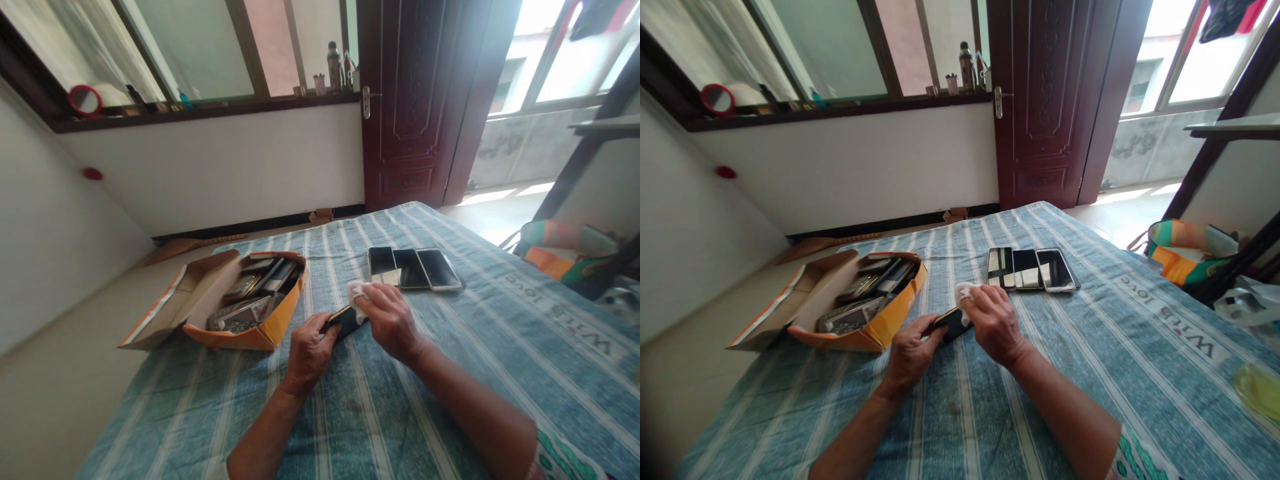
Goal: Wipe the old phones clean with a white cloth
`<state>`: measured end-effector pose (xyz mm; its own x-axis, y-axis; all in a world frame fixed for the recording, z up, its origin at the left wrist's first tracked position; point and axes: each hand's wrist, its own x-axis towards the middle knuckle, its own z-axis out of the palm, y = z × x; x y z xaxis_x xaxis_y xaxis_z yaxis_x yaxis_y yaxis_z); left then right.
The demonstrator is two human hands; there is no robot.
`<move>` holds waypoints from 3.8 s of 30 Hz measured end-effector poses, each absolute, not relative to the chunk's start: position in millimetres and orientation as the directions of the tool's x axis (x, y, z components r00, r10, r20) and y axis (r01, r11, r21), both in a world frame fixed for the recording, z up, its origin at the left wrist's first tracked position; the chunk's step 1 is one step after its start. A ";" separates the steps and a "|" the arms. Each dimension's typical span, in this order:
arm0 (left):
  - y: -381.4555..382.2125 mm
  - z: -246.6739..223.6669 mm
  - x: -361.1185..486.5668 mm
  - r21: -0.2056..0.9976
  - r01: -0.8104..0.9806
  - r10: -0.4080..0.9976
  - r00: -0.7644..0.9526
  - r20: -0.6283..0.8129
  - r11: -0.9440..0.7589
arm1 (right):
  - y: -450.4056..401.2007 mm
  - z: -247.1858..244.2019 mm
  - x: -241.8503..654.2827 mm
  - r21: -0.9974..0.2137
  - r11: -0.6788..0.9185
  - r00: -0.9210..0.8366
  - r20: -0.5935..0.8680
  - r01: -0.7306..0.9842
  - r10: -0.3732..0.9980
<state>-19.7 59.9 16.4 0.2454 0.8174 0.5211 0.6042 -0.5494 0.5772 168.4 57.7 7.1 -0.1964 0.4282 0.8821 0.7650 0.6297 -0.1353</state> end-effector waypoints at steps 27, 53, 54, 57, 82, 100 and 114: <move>70.8 13.8 -32.0 0.591 0.625 0.842 0.220 0.493 -0.510 | 80.7 -4.8 189.3 -0.966 0.253 0.396 0.209 -0.062 0.894; 71.0 50.2 3.4 0.297 0.870 0.912 0.331 0.241 -0.394 | 80.5 -12.8 179.7 -0.729 0.547 0.255 0.669 0.412 0.698; 71.3 53.7 7.6 0.252 0.892 0.922 0.328 0.207 -0.374 | 80.4 -13.5 179.5 -0.757 0.533 0.275 0.641 0.377 0.716; 72.9 62.7 17.8 0.140 0.931 0.939 0.319 0.129 -0.336 | 79.5 -14.6 179.1 -0.827 0.476 0.329 0.558 0.299 0.762; 104.9 48.6 20.3 0.745 0.485 0.888 0.217 0.406 -0.459 | 94.9 0.8 206.5 -0.948 0.320 0.568 0.265 0.004 0.779; 97.8 54.6 13.6 0.776 0.394 0.868 0.167 0.467 -0.493 | 88.8 49.8 162.5 -0.320 0.572 0.026 0.887 0.755 0.462; 104.0 43.7 5.5 0.729 0.447 0.839 0.104 0.534 -0.519 | 103.0 25.1 178.4 -0.652 0.432 0.194 0.663 0.623 0.723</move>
